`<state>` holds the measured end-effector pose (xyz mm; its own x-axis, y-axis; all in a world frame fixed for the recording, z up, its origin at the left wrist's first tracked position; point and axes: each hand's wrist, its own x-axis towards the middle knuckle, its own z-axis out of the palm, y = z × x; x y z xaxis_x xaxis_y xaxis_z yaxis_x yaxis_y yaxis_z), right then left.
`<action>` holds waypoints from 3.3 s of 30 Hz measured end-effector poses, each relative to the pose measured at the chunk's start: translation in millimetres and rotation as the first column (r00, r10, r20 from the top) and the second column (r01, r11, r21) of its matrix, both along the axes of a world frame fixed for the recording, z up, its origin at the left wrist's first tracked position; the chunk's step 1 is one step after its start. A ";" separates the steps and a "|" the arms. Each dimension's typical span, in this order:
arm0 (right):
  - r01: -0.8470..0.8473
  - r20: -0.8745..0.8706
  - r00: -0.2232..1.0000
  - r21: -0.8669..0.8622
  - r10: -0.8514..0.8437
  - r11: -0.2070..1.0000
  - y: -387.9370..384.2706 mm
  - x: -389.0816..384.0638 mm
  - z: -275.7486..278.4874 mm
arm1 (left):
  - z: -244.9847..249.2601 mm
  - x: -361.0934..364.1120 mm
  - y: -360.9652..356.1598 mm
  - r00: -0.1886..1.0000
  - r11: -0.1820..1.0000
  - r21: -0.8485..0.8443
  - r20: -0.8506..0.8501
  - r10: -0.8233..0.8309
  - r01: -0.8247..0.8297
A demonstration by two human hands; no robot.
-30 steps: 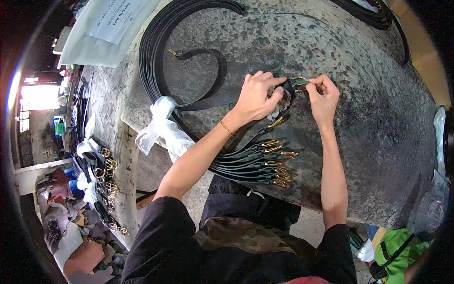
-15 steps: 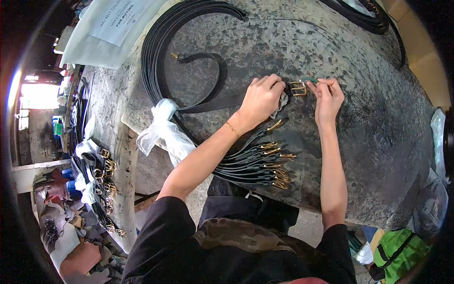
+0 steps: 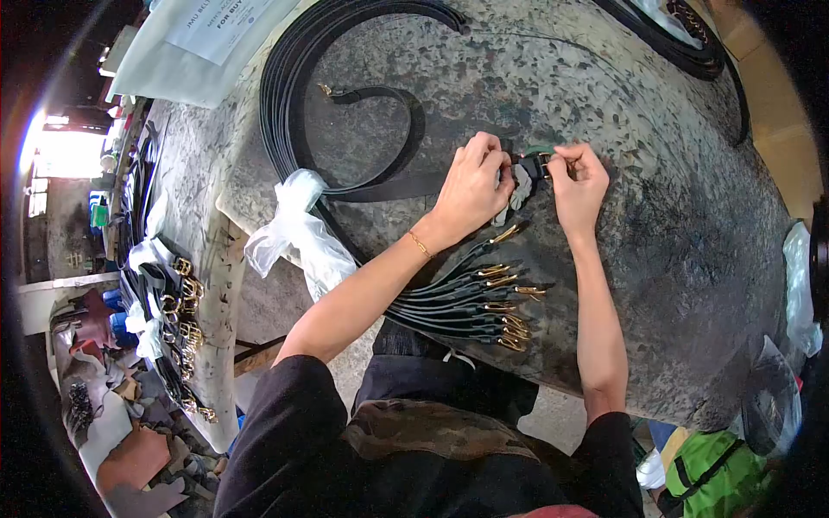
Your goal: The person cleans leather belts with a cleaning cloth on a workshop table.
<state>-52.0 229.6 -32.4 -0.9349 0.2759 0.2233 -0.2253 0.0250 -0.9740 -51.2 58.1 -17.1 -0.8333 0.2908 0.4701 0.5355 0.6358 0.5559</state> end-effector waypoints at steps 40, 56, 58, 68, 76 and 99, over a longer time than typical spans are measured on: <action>-0.033 0.010 0.999 -0.524 0.045 0.851 12.0 -11.4 -3.3 | 10.2 -3.4 -2.0 0.973 0.973 -0.204 -0.180 -0.147 0.110; 0.004 0.047 0.998 -0.689 0.039 0.725 15.4 -11.0 8.5 | 8.3 -3.3 -4.9 0.987 0.983 -0.173 -0.139 -0.079 0.055; -0.003 0.033 0.999 -0.700 0.037 0.714 17.6 -10.9 4.6 | 7.8 -2.5 4.8 0.979 0.959 -0.280 -0.174 -0.103 0.051; -0.032 -0.002 0.999 -0.704 0.044 0.709 19.3 -14.0 1.1 | 15.7 0.8 -7.9 0.922 0.903 -0.351 -0.199 -0.332 0.250; 0.088 0.089 0.996 -0.827 -0.026 0.555 24.4 -14.2 8.6 | 6.3 -15.8 17.0 0.998 0.997 0.080 0.068 -0.002 -0.004; 0.027 0.038 0.999 -0.849 0.010 0.528 25.7 -16.5 4.0 | 20.2 -30.1 20.0 0.804 0.776 -0.465 -0.199 -0.561 0.426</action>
<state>-68.5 255.3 -28.4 -0.9331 0.3258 -0.1522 -0.1964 -0.8164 -0.5430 -81.3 78.1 3.1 -0.3505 0.8287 0.4364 0.9322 0.3537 0.0770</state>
